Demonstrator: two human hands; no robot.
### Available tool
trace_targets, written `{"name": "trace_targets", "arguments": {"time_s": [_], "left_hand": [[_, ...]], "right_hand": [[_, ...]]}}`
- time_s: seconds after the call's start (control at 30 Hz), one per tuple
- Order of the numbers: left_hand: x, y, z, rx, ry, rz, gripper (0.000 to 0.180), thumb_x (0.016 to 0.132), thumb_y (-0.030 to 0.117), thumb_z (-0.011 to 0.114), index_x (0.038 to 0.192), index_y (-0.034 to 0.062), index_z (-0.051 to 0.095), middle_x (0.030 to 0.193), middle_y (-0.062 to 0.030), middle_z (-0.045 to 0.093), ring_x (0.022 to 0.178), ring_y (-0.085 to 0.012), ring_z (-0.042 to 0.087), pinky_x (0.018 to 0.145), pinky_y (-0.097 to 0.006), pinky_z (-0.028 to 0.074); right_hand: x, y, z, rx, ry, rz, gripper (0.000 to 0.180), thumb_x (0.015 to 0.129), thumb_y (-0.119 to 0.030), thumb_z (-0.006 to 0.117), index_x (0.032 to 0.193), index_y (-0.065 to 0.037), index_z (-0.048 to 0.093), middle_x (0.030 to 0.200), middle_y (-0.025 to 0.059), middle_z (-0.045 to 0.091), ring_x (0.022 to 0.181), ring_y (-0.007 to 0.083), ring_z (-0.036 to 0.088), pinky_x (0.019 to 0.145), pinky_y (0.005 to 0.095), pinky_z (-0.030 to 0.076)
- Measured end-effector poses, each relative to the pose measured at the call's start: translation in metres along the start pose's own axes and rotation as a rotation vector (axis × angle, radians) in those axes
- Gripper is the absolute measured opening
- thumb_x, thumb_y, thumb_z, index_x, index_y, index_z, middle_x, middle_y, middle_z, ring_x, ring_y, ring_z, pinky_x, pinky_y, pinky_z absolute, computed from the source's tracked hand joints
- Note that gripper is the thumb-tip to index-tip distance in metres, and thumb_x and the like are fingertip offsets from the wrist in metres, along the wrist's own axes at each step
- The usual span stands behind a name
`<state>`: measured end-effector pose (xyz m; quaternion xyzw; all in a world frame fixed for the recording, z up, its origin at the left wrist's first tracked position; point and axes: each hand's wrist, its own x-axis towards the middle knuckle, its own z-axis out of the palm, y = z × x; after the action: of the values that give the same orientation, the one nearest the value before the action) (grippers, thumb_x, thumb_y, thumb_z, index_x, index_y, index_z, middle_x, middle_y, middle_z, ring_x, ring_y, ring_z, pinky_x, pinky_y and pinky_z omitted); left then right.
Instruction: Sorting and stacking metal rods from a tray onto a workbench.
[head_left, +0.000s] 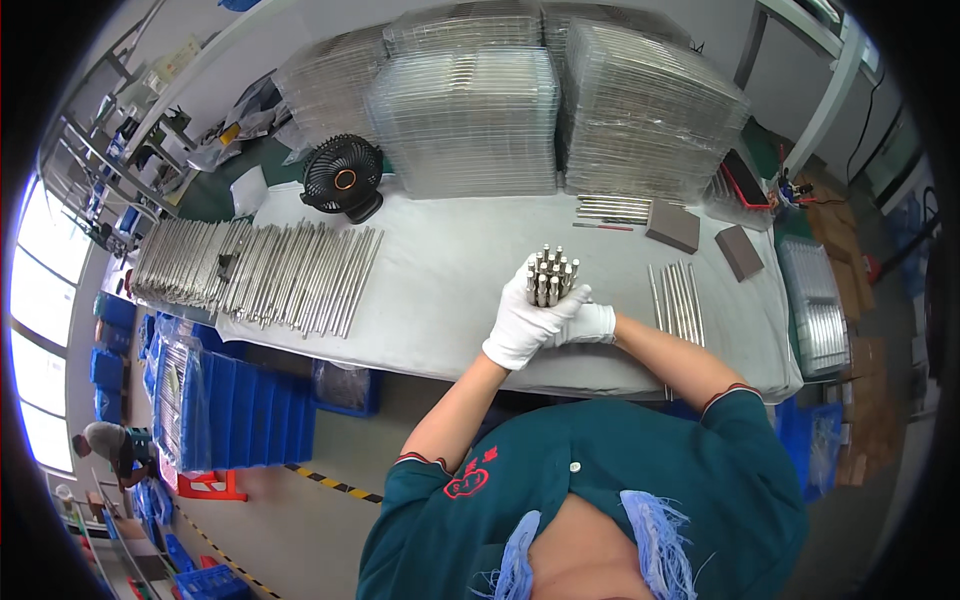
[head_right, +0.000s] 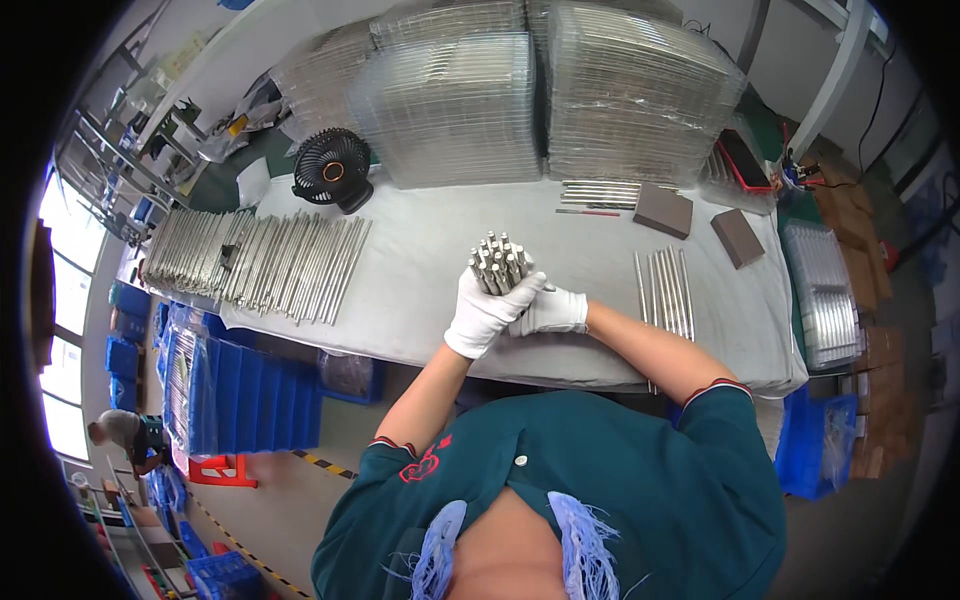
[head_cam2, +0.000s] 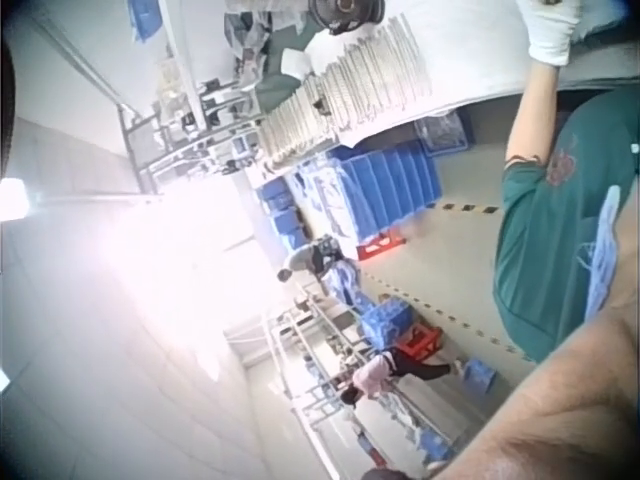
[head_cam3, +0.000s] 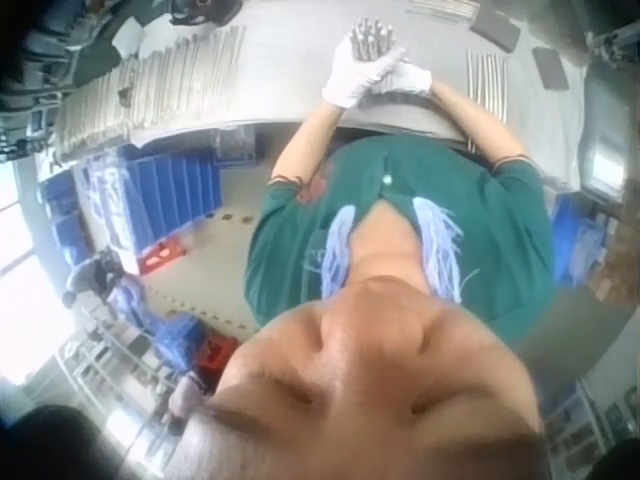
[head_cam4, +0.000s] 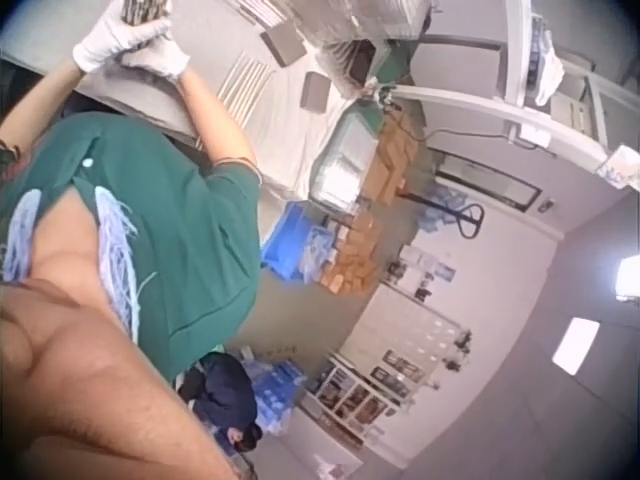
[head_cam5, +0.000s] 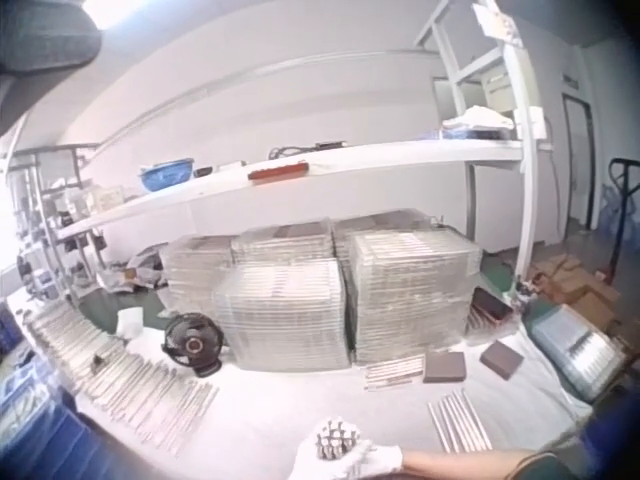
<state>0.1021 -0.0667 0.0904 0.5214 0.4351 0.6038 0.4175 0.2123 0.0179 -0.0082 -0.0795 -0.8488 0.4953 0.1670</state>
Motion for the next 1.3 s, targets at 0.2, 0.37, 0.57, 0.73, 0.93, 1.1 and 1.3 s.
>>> {"name": "trace_targets", "arguments": {"time_s": [0.2,0.37,0.57,0.73,0.93,1.1,1.3], "left_hand": [[-0.012,-0.008,-0.006,-0.103,-0.044,-0.192,0.036,0.072,0.006,0.07,0.102,0.0014,0.051,0.089,0.0001,0.058,0.079,-0.0057,0.054,0.072,-0.021,0.046],[-0.017,-0.005,-0.004,-0.018,0.01,-0.126,0.034,0.073,0.007,0.07,0.101,0.0012,0.051,0.089,0.0001,0.059,0.078,-0.0053,0.054,0.072,-0.021,0.046],[-0.017,-0.017,-0.002,0.1,0.021,-0.055,0.029,0.071,0.009,0.07,0.094,0.0027,0.053,0.085,-0.0001,0.059,0.077,-0.0059,0.053,0.071,-0.022,0.046],[-0.016,-0.011,0.002,0.133,0.046,-0.013,0.029,0.071,0.009,0.07,0.095,0.0036,0.054,0.084,-0.0008,0.059,0.074,-0.0069,0.053,0.068,-0.023,0.045],[-0.029,-0.041,-0.003,0.137,-0.049,-0.091,0.031,0.07,0.01,0.071,0.096,0.0051,0.054,0.081,-0.0018,0.06,0.072,-0.0094,0.056,0.066,-0.025,0.046],[-0.033,-0.042,0.008,0.496,-0.308,0.236,0.015,0.072,0.019,0.057,0.083,0.0087,0.058,0.077,-0.0086,0.059,0.072,-0.0281,0.057,0.061,-0.037,0.045],[-0.025,-0.035,0.01,1.119,-0.63,0.468,0.034,0.066,0.019,0.058,0.098,0.0104,0.055,0.087,-0.0107,0.058,0.085,-0.027,0.056,0.085,-0.035,0.042]], "right_hand": [[-0.01,-0.028,-0.002,0.343,0.017,0.167,0.052,0.072,-0.009,0.066,0.119,-0.007,0.045,0.12,0.0093,0.048,0.107,0.0193,0.047,0.095,0.0336,0.037],[-0.023,-0.09,-0.016,-0.07,0.029,0.358,0.044,0.075,-0.01,0.064,0.116,-0.004,0.048,0.113,0.0097,0.054,0.096,0.0205,0.054,0.089,0.034,0.043],[-0.066,-0.113,-0.035,0.128,0.502,0.36,0.037,0.087,-0.037,0.05,0.095,-0.002,0.057,0.09,0.0102,0.061,0.088,0.0173,0.057,0.081,0.0291,0.044],[-0.068,-0.131,-0.029,0.71,0.478,0.299,0.057,0.085,-0.055,0.038,0.081,-0.001,0.056,0.079,0.0144,0.061,0.076,0.0211,0.061,0.069,0.0295,0.05],[-0.054,-0.121,-0.014,1.324,0.106,0.629,0.086,0.067,-0.077,0.025,0.092,-0.001,0.054,0.081,0.0205,0.061,0.068,0.0249,0.063,0.045,0.0242,0.05],[-0.079,-0.098,-0.003,1.855,-0.14,0.538,0.089,0.076,-0.072,0.025,0.12,0.003,0.041,0.111,0.0243,0.05,0.078,0.0244,0.061,0.047,0.028,0.053],[-0.09,-0.107,-0.003,1.658,-0.001,0.879,0.036,0.081,-0.015,0.054,0.111,0.0,0.043,0.078,0.0033,0.051,0.063,0.0095,0.054,0.053,0.024,0.05]]}}
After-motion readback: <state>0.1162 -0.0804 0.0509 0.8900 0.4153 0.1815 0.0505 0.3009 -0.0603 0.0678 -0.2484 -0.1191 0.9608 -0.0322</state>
